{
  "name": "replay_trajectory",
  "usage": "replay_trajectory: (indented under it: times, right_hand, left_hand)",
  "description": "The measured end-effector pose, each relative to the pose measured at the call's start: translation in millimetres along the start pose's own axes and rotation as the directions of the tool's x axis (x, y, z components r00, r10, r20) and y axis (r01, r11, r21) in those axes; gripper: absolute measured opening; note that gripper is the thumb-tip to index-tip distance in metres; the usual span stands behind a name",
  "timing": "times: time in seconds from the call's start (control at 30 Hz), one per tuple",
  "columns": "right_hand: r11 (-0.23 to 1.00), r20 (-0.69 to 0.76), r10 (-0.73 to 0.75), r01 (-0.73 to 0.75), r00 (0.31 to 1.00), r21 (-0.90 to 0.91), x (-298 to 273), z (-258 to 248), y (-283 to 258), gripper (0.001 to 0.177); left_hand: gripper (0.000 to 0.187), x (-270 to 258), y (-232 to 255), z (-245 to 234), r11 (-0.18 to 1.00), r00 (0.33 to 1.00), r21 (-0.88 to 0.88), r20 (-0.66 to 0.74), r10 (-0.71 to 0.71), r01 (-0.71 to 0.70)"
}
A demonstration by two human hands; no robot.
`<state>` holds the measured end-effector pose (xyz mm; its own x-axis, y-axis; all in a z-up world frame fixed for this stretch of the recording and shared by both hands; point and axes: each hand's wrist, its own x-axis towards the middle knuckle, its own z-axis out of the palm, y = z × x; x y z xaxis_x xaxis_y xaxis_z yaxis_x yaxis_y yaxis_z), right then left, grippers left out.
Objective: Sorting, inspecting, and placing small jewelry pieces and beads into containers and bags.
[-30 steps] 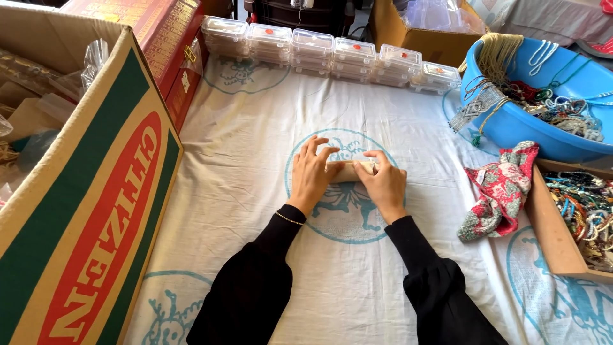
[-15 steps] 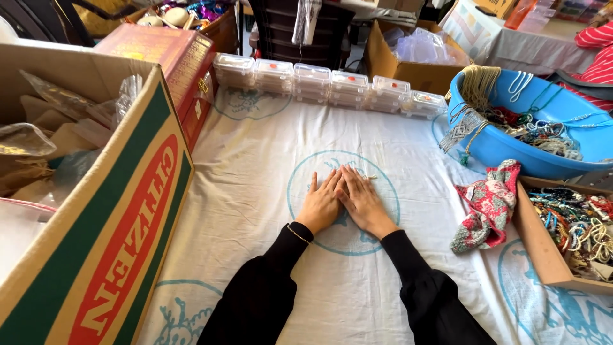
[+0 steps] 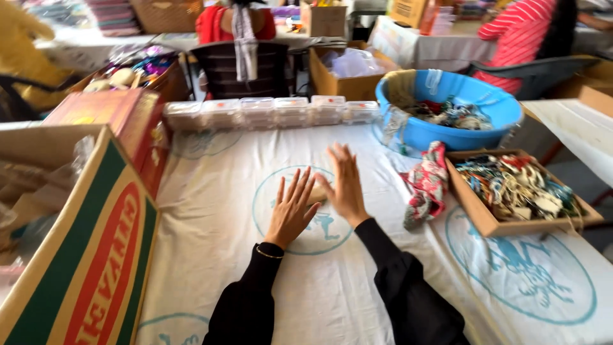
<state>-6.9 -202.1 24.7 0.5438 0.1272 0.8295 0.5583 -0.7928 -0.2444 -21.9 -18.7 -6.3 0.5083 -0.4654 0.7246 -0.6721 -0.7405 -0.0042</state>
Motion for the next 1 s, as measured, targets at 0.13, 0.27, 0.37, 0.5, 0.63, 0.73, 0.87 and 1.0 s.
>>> replay_trajectory:
  times: [0.13,0.27,0.37,0.5,0.63,0.73,0.87,1.0]
  right_hand:
    - [0.993,-0.230,-0.018,-0.008,0.973,-0.115,34.5,-68.1,16.2,0.058]
    - [0.936,-0.139,0.273,-0.297,0.952,-0.191,28.9,-122.4,65.6,0.040]
    - [0.776,-0.022,0.477,-0.433,0.878,-0.458,-3.1,-118.8,123.4,0.036]
    - [0.555,-0.038,0.575,-0.424,0.817,-0.716,-45.6,-104.1,179.5,0.049]
    - [0.647,0.151,0.652,-0.441,0.743,-0.622,-32.4,-103.5,176.7,0.020]
    - [0.928,0.463,0.369,-0.348,0.806,-0.134,9.5,-107.7,103.0,0.030]
    - [0.984,0.572,0.104,-0.170,0.813,0.062,51.6,-148.4,-38.1,0.031]
    - [0.979,0.048,-0.193,0.188,0.980,0.084,56.1,-243.9,-146.5,0.022]
  left_hand:
    - [0.078,0.1,-2.2,4.9,0.998,1.000,-0.065,0.003,0.014,-0.013]
    - [0.078,-7.7,-4.5,20.3,0.978,0.953,-0.148,0.289,-0.097,0.144]
    - [0.077,-13.0,-11.0,33.3,0.973,0.921,-0.123,0.365,-0.137,0.194]
    - [0.072,-14.8,-14.8,42.7,0.997,0.983,-0.051,0.174,-0.051,0.060]
    - [0.070,-5.5,-6.7,26.5,0.995,0.992,-0.084,0.114,-0.045,0.055]
    - [0.079,1.2,0.3,11.2,0.985,0.998,-0.163,0.043,-0.051,0.057]
    - [0.099,5.7,5.7,-10.3,0.959,1.000,-0.282,-0.008,0.027,-0.029]
    - [0.085,4.6,9.1,-9.7,0.958,0.995,-0.272,0.010,0.099,-0.092]
